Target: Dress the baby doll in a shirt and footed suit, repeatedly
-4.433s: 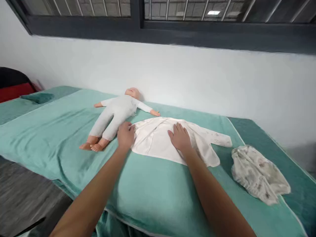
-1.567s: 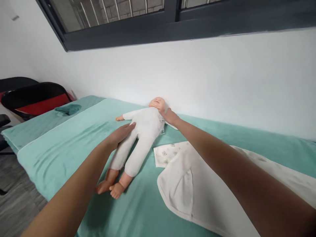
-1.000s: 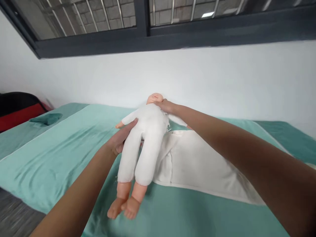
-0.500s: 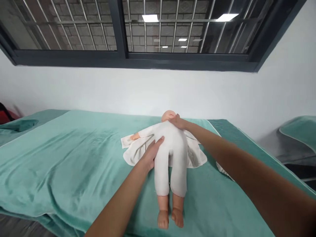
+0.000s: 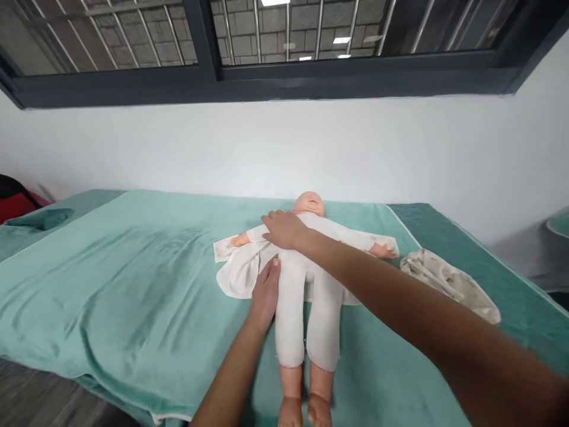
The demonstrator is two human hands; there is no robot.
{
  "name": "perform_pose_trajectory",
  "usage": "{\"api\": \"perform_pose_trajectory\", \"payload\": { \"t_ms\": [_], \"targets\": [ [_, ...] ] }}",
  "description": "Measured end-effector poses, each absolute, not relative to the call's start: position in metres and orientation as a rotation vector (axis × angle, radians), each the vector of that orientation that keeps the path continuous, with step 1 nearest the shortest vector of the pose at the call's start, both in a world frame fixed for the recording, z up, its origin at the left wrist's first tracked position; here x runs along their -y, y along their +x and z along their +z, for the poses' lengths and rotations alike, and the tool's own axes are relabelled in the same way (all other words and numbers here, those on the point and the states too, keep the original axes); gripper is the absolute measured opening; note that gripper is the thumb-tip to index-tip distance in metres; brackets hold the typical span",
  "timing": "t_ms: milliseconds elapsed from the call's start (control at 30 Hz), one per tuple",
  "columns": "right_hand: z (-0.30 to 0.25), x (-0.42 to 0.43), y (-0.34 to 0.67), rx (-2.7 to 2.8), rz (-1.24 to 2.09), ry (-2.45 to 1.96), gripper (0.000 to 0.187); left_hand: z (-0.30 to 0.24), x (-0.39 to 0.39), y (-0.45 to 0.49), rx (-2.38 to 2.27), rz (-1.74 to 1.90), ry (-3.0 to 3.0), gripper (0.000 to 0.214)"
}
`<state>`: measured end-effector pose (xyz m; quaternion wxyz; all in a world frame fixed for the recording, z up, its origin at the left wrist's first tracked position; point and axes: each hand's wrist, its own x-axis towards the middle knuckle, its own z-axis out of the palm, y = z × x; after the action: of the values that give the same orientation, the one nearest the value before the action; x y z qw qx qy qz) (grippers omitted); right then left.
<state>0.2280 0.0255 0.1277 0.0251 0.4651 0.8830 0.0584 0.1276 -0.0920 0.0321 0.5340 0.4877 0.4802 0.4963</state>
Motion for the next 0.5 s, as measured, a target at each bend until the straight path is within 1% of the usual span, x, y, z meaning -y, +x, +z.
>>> {"api": "perform_pose_trajectory", "payload": {
  "t_ms": [133, 267, 400, 467, 500],
  "targets": [
    [0.107, -0.051, 0.198, -2.700, 0.052, 1.341, 0.030, 0.032, 0.100, 0.129, -1.269, 1.207, 1.189, 0.052],
    [0.108, -0.058, 0.208, -2.733, 0.065, 1.364, 0.028, 0.029, 0.104, 0.129, -1.300, 1.261, 1.272, 0.044],
    [0.116, -0.054, 0.236, -2.781, 0.105, 1.478, 0.031, 0.029, 0.075, 0.115, -1.428, 1.447, 1.677, 0.029],
    [0.116, -0.053, 0.244, -2.781, 0.122, 1.523, 0.032, 0.029, 0.052, 0.103, -1.610, 1.420, 1.919, 0.026],
    [0.115, -0.052, 0.246, -2.773, 0.126, 1.524, 0.033, 0.028, 0.041, 0.098, -1.726, 1.328, 2.011, 0.026]
  ]
}}
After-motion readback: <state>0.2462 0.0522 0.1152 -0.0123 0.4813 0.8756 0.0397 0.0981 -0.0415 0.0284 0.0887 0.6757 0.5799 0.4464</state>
